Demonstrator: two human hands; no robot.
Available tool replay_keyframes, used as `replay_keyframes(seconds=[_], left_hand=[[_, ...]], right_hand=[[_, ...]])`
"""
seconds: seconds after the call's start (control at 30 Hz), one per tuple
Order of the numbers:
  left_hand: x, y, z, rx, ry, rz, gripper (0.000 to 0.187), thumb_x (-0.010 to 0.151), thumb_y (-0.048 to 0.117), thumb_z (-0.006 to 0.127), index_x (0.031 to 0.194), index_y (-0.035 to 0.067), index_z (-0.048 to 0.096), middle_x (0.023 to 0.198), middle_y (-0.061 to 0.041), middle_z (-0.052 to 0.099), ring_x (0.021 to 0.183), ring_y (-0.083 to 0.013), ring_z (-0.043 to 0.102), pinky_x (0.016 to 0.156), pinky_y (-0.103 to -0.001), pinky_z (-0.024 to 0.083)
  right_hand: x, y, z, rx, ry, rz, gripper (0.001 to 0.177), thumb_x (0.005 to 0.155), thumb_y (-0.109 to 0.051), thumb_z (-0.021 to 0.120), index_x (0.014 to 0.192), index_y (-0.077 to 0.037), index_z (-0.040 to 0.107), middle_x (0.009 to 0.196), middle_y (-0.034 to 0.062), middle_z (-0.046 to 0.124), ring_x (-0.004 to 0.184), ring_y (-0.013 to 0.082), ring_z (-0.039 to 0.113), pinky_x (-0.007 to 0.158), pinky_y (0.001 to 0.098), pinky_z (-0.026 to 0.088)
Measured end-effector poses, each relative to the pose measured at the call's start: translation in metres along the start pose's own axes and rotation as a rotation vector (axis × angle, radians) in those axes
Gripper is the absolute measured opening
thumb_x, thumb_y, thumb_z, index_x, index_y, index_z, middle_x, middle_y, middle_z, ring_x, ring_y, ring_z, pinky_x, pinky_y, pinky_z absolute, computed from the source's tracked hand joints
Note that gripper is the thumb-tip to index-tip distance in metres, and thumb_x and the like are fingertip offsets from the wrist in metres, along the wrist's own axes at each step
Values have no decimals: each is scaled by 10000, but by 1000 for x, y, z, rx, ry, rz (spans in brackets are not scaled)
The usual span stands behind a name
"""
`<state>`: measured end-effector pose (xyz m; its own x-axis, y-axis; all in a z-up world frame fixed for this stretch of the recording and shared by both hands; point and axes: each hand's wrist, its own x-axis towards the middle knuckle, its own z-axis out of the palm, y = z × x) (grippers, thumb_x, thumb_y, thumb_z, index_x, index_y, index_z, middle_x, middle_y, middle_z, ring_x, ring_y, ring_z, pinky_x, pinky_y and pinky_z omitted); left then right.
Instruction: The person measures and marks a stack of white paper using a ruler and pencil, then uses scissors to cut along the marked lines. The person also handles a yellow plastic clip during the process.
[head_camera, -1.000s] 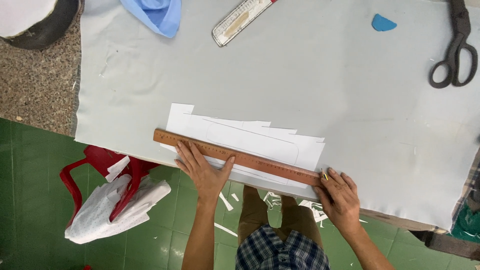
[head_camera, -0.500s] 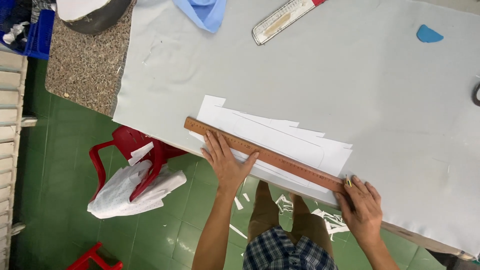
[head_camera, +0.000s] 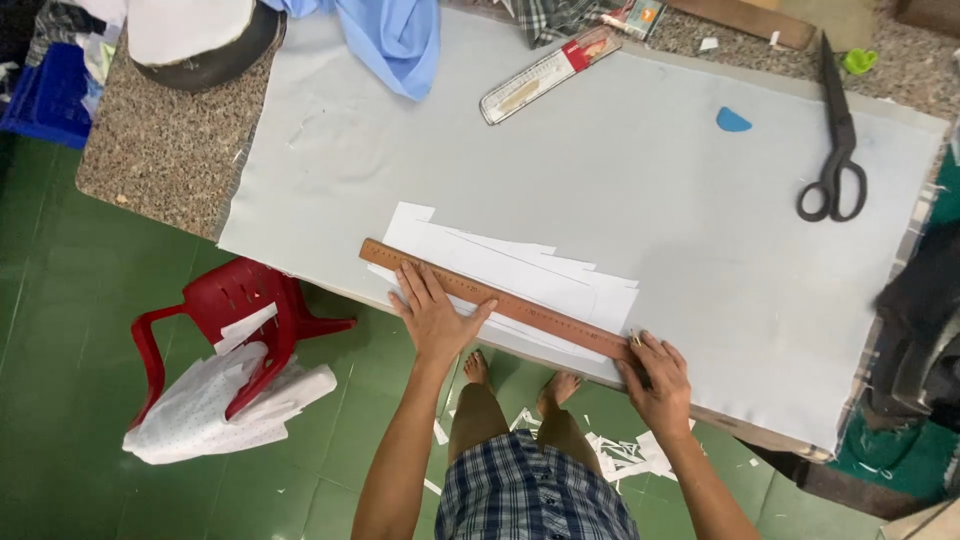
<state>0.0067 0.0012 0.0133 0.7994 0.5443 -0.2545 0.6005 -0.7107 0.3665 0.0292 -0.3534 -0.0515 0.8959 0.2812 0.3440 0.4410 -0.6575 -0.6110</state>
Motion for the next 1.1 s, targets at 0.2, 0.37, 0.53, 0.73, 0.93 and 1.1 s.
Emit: replay_keyframes(seconds=[0.2, 0.37, 0.53, 0.73, 0.93, 1.1], left_hand=[[-4, 12, -25, 90, -120, -28, 1391, 724, 846, 659, 1595, -105, 137, 1669, -364, 12, 1560, -501, -34, 1188, -708, -32], [-1, 12, -20, 142, -200, -86, 1374, 762, 852, 630, 1606, -90, 93, 1672, -361, -42, 1558, -497, -87, 1192, -692, -7], [5, 12, -15, 122, -230, -136, 1384, 750, 848, 636, 1613, -69, 63, 1680, -331, -96, 1562, -468, -122, 1208, -651, -101], [6, 19, -28, 49, -224, -184, 1365, 738, 791, 706, 1617, -53, 92, 1685, -326, -60, 1578, -440, -75, 1242, -593, -78], [4, 15, -20, 93, -207, -186, 1404, 684, 841, 703, 1626, -11, 106, 1706, -274, -61, 1593, -391, -54, 1272, -533, -110], [4, 19, -23, 127, -233, -185, 1362, 719, 834, 690, 1624, -13, 126, 1709, -264, -57, 1592, -384, -31, 1283, -496, -105]], right_hand=[[-5, -15, -4, -24, 14, 37, 370, 784, -161, 875, 1133, -137, 756, 1120, 20, 791, 1174, 240, 714, 1089, 423, 505], [21, -33, -30, 47, -100, 65, 338, 830, -101, 809, 1164, -106, 759, 1122, 52, 797, 1170, 269, 714, 1068, 442, 513], [81, -18, -26, 165, -371, 88, 248, 884, -103, 760, 1123, -152, 803, 987, -2, 835, 977, 226, 780, 949, 374, 586], [176, -31, 17, 401, -944, -88, 168, 930, -194, 729, 1045, -101, 808, 722, 125, 788, 651, 222, 736, 672, 380, 606], [187, -20, 41, 441, -1116, -267, 140, 943, -148, 710, 1001, -33, 763, 667, 183, 744, 592, 270, 718, 579, 365, 587], [190, -17, 42, 409, -1173, -277, 147, 945, -152, 703, 998, -29, 762, 676, 175, 747, 596, 274, 721, 546, 343, 575]])
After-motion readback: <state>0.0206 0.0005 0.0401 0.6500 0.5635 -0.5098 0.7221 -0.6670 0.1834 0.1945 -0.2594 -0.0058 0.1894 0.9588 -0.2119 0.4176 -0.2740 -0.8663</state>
